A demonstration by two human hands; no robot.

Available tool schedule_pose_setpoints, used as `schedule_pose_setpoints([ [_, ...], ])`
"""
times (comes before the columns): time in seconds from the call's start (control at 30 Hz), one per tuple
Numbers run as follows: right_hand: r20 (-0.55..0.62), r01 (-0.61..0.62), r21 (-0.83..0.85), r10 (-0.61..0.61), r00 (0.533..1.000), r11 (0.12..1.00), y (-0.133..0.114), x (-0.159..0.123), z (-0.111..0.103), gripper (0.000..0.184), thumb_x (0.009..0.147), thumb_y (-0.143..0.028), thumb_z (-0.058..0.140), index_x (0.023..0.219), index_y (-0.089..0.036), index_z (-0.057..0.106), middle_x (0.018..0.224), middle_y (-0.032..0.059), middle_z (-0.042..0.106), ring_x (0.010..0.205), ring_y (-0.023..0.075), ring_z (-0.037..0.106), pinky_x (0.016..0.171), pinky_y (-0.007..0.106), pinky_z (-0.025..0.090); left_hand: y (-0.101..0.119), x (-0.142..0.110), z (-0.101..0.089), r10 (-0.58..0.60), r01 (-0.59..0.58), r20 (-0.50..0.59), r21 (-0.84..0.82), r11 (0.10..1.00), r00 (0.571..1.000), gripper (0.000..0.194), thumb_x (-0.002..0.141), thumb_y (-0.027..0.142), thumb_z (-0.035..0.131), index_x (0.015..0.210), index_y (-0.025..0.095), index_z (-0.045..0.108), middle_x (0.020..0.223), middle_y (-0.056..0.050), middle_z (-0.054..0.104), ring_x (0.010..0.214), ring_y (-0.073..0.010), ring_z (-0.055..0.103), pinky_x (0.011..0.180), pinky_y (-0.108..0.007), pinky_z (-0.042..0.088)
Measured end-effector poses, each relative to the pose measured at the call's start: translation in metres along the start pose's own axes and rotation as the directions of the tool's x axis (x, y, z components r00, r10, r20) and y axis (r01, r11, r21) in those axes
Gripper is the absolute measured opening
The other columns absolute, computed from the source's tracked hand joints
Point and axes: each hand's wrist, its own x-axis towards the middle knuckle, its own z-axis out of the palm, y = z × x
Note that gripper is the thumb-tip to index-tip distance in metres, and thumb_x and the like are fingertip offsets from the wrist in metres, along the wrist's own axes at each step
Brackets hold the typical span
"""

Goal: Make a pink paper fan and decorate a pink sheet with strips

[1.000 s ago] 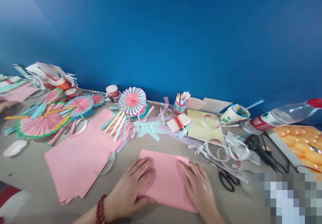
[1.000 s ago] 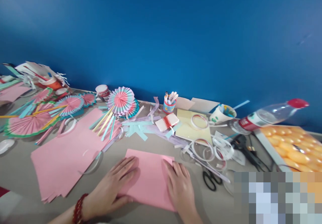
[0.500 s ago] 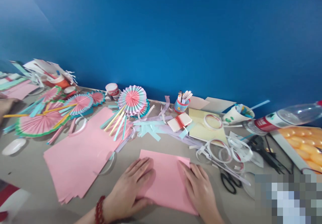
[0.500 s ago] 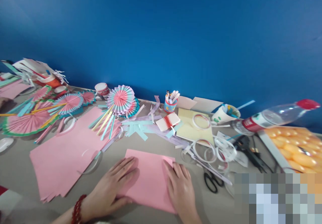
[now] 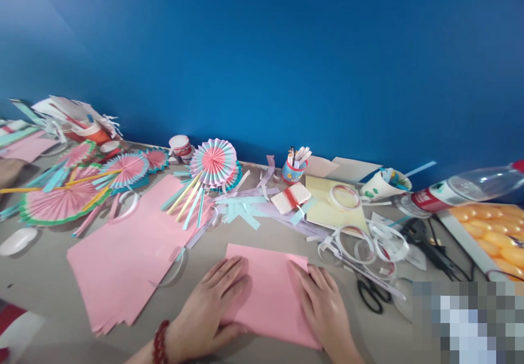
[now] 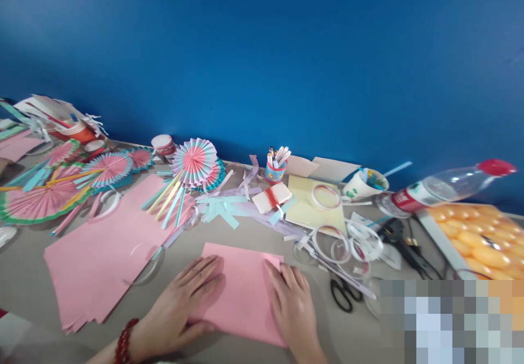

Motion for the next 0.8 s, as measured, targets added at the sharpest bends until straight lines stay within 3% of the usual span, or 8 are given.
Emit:
schedule_pose_setpoints([
  [0.4,-0.008,-0.1,0.097,0.102,0.995,0.99,-0.001,-0.004,0.0,0.047,0.084,-0.01,0.044,0.125,-0.027,0.061,0.093,0.0058,0.059,0.097,0.0257,0.057,0.093,0.048,0.045,-0.002,-0.003,0.006,0.026,-0.026,0.001,0.095,0.995,1.0,0.067,0.091,0.053,0.052,0.147,0.021,0.036,0.16,-0.009,0.021,0.144,-0.0316,0.025,0.115,-0.049,0.032],
  [0.8,-0.047,-0.181,0.125,0.188,0.981,0.975,0.0,-0.007,0.003,0.04,0.087,-0.011,0.046,0.118,-0.027,0.064,0.096,0.0062,0.064,0.102,0.0263,0.058,0.092,0.046,0.047,-0.007,-0.003,0.01,0.065,-0.057,-0.048,0.146,0.988,0.997,0.069,0.09,0.052,0.054,0.148,0.021,0.036,0.159,-0.009,0.025,0.143,-0.0318,0.03,0.113,-0.046,0.035],
])
